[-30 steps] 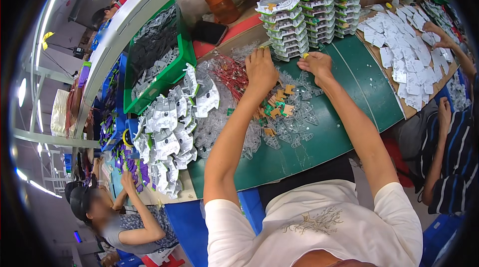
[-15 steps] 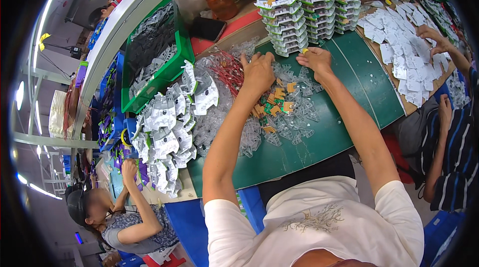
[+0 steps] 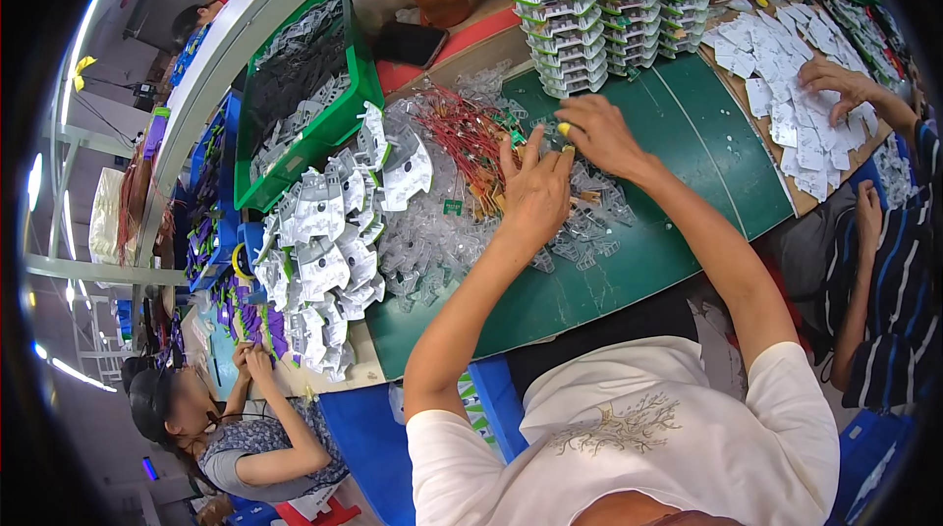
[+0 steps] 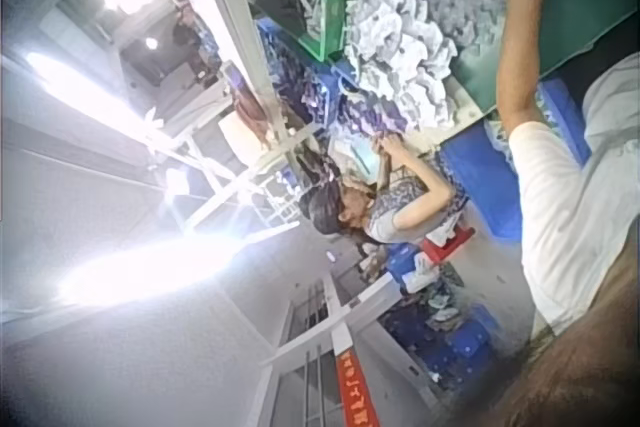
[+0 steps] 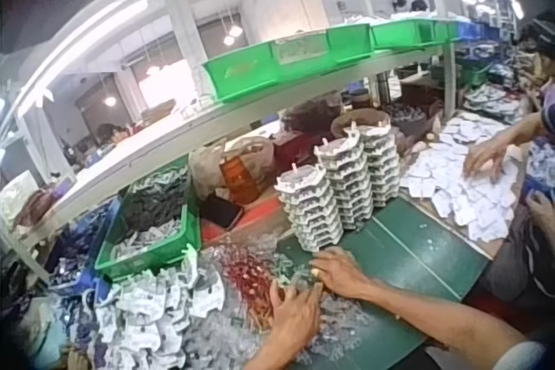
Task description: Assembling small plastic and rubber components at a factory workbench.
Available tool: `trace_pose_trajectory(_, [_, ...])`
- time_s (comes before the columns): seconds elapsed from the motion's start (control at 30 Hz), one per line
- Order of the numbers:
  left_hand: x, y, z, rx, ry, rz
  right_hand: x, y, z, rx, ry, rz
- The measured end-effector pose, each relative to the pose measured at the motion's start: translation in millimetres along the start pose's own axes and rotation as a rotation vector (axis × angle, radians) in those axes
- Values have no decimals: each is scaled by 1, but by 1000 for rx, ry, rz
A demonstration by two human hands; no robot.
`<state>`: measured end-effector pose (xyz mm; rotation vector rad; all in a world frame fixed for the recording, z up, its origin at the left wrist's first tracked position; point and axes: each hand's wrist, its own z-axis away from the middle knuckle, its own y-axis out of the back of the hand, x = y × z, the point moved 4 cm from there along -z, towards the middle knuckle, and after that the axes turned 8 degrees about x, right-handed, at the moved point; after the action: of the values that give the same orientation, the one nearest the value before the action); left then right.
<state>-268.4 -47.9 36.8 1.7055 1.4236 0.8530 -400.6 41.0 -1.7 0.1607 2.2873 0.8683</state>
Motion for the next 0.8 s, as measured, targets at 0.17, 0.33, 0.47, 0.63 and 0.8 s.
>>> trace_pose_trajectory(0.17, [-6,28,17,180,35,108,-17,12,22,-256,-20,-36])
trace_pose_trajectory(0.33, [14,30,49,124,108,122,-20,29,43,-100,-35,-252])
trace_pose_trajectory(0.47, [31,26,69,94,156,156,-5,49,5,29,-318,-275])
trace_pose_trajectory(0.63, [52,36,98,282,227,363,-33,62,-6,-56,-336,-497])
trace_pose_trajectory(0.8, [74,48,150,329,353,498,-66,57,10,-274,-263,-312])
